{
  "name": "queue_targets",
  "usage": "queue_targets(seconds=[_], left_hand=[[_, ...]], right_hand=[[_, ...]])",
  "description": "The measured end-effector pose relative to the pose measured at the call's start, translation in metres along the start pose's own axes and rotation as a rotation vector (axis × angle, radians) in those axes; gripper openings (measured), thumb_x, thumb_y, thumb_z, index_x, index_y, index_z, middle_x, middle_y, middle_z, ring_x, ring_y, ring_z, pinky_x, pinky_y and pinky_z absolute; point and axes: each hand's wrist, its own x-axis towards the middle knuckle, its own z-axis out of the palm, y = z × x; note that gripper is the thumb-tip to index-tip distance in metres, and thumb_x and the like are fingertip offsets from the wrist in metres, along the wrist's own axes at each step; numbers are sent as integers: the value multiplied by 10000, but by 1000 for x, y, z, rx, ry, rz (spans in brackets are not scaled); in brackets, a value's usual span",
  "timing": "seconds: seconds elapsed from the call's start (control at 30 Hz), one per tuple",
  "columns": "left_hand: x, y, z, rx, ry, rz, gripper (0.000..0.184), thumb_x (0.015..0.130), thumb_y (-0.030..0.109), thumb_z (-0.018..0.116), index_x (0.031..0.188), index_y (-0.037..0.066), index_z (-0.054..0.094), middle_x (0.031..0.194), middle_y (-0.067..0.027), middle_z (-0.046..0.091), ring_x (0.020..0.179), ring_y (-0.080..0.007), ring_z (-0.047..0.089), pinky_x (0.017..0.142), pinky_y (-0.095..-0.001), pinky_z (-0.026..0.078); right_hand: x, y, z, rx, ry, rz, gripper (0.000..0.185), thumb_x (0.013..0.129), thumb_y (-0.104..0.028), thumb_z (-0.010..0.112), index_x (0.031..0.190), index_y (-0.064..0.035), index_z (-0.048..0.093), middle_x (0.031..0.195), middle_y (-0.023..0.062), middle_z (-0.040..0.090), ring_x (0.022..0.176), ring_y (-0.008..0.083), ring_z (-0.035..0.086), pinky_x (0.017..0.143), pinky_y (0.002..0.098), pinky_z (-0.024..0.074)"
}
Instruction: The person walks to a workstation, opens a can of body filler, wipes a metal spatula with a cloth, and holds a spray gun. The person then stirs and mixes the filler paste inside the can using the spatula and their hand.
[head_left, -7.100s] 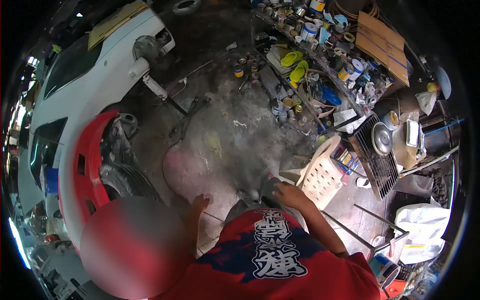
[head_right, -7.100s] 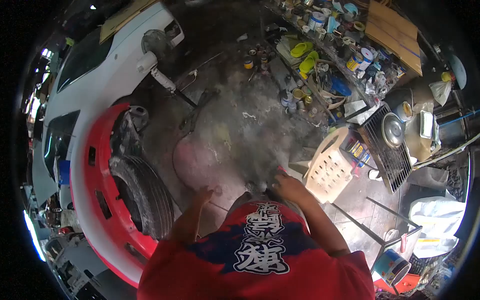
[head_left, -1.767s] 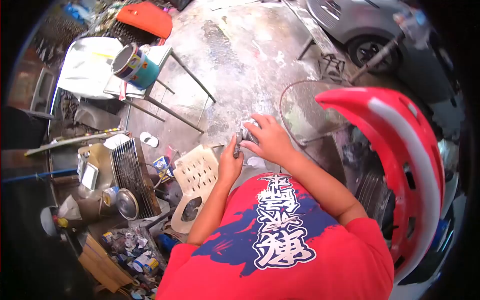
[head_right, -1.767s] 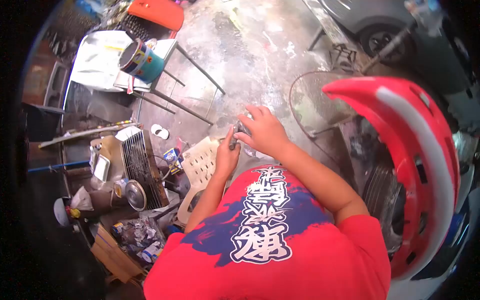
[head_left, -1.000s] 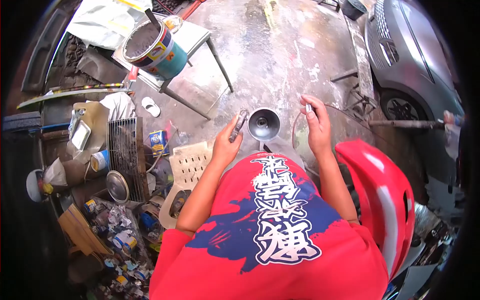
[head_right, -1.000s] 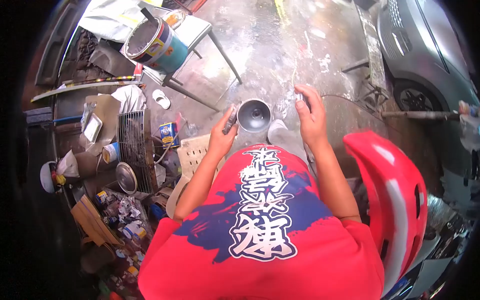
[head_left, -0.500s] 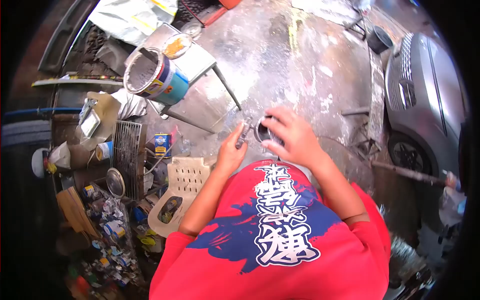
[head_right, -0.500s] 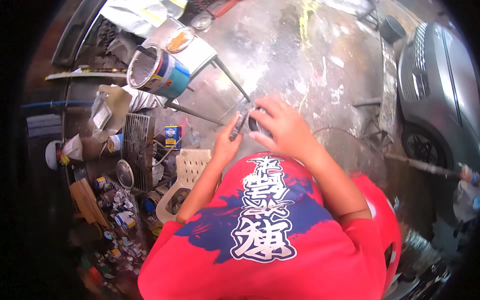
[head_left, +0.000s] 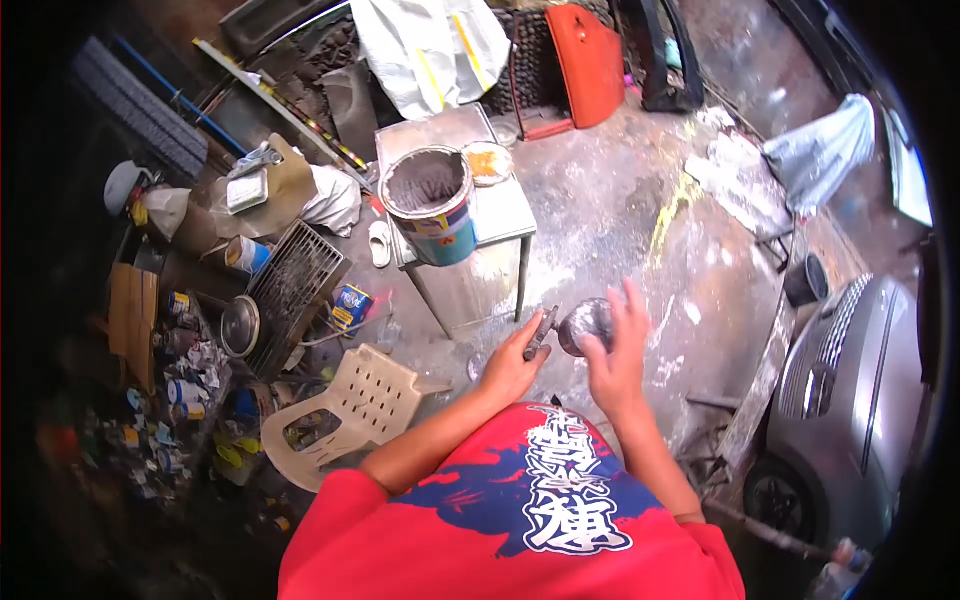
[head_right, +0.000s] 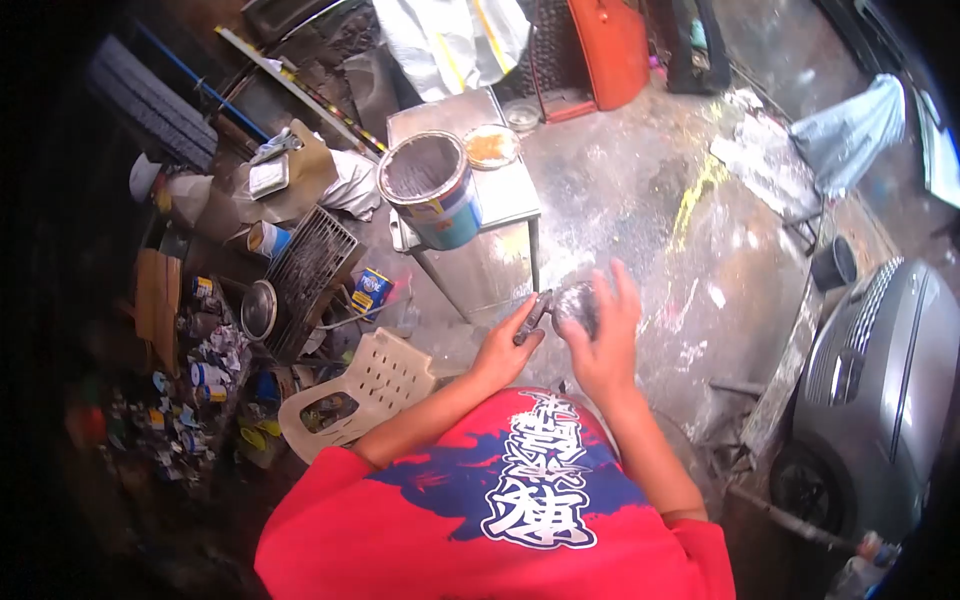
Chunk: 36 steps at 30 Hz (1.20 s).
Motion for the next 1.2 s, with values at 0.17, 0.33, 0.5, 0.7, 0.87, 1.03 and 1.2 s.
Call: queue_targets(seconds=[0.17, 0.33, 0.5, 0.7, 0.87, 1.03, 1.2], left_hand=[[35, 36, 6, -360, 171, 3, 658, 983, 221, 667, 1554, 80, 371, 1406, -238, 578, 1207, -266, 629, 1006, -338, 470], [54, 83, 21, -634, -30, -48, 822, 1021, 254, 604, 1626, 73, 78, 1554, -283, 374, 1369, -335, 488, 1125, -399, 378], [74, 101, 29, -357, -119, 243, 900, 1005, 285, 622, 1616, 20, 18, 1607, -297, 253, 1505, -410, 263, 1226, -427, 223], [132, 64, -28, -164, -449, 396, 711, 997, 321, 597, 1562, 12, 297, 1555, -243, 392, 1434, -377, 400, 1186, -435, 323], [158, -44, -57, -27, -622, -192, 530, 1018, 333, 496, 1426, -6, 508, 1424, -239, 555, 1347, -377, 506, 1140, -423, 383], [126, -157, -66, 81, -243, -238, 476, 992, 331, 494, 1319, -3, 585, 1285, -270, 625, 1191, -423, 598, 1021, -472, 467], [85, -228, -69, 110, -90, -565, 509, 965, 355, 527, 1334, 9, 585, 1274, -268, 635, 1200, -421, 600, 1019, -475, 469]], right_hand=[[-28, 30, 13, 625, -80, 412, 768, 897, -79, 601, 1564, 13, 233, 1613, 190, 254, 1414, 338, 402, 1146, 466, 367], [3, 15, 20, 490, -373, 272, 912, 833, -19, 642, 1591, 30, 138, 1607, 221, 245, 1412, 305, 410, 1083, 409, 442], [43, 37, 13, 345, -228, 488, 722, 869, -46, 616, 1519, 63, 323, 1412, 209, 496, 1221, 242, 555, 957, 345, 496], [113, 62, -14, 383, -275, 759, 434, 848, -38, 561, 1274, 47, 585, 1058, 129, 715, 543, 103, 540, 477, 260, 449], [206, 21, -49, 376, -348, 617, 393, 896, -61, 613, 1281, 23, 603, 1131, 136, 714, 556, 66, 518, 470, 239, 424], [288, -29, -43, 473, -556, 342, 497, 891, -165, 691, 1326, 37, 562, 1091, 182, 694, 606, 65, 534, 475, 206, 402], [360, -76, 4, 264, -888, 165, 514, 849, -90, 718, 1334, 6, 579, 969, 49, 713, 738, 119, 616, 652, 297, 513]])
